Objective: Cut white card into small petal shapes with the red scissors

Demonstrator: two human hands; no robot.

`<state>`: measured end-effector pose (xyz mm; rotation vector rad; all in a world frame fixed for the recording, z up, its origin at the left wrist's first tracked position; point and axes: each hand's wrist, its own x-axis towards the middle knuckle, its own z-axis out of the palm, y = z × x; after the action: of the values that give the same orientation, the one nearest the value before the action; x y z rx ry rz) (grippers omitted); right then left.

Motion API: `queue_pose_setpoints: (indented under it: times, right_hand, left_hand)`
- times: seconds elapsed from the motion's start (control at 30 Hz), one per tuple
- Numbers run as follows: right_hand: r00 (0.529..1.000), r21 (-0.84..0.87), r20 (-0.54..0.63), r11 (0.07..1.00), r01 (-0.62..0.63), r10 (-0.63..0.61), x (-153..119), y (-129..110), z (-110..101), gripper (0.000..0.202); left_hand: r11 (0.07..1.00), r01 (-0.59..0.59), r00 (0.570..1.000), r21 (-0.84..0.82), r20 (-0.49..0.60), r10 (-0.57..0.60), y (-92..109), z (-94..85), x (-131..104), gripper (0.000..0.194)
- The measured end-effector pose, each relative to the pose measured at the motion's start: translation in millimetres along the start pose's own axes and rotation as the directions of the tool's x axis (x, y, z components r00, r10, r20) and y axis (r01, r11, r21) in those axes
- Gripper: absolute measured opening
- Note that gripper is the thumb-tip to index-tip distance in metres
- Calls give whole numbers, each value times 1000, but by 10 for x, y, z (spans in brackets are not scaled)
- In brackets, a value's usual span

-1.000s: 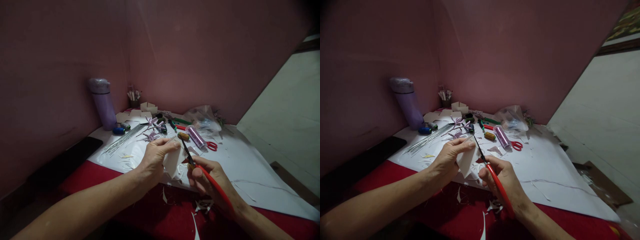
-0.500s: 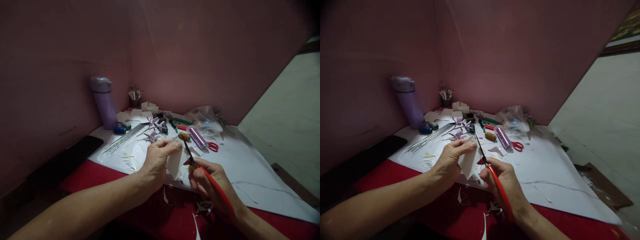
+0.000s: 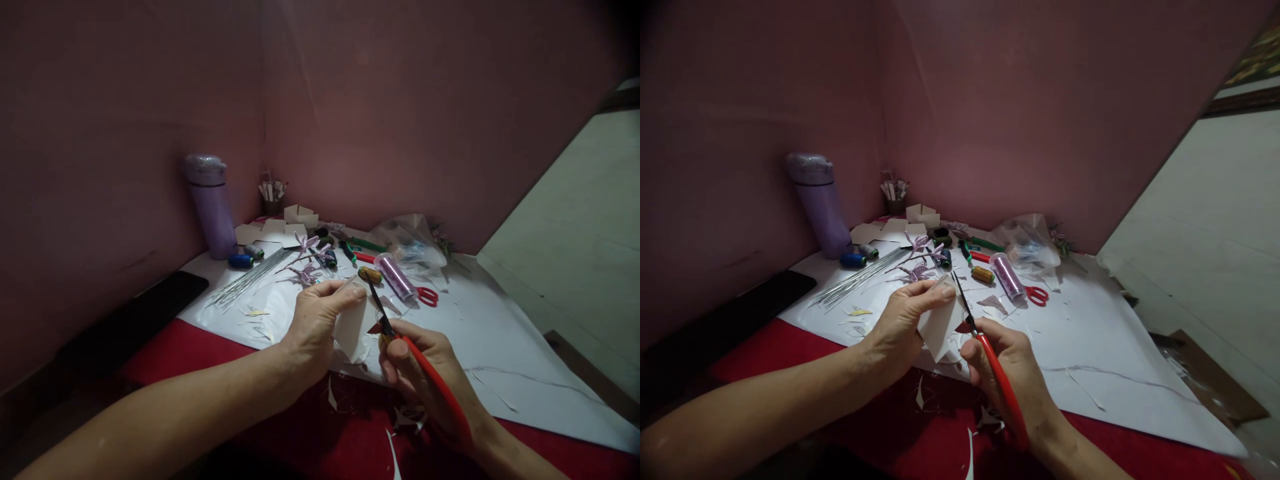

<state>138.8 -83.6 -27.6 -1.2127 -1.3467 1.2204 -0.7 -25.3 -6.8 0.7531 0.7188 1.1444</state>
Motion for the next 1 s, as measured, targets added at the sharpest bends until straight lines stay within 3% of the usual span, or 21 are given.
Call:
queue_pose_setpoints:
  times: [0.37,0.63,1.0]
  right_hand:
    - [998,60,-25,996,-60,62,-4,5,6,38]
    - [998,-10,-30,998,-57,57,30,-4,-17,53]
    - [999,22,-17,999,-45,46,26,-28,-40,53]
  left_hand:
    - [1000,4,1000,2,11,-4,38,6,-3,20]
    - [999,24,1000,32,0,-24,49,-18,37,21]
    - [995,41,998,91,33,-44,131,-37,71,19]
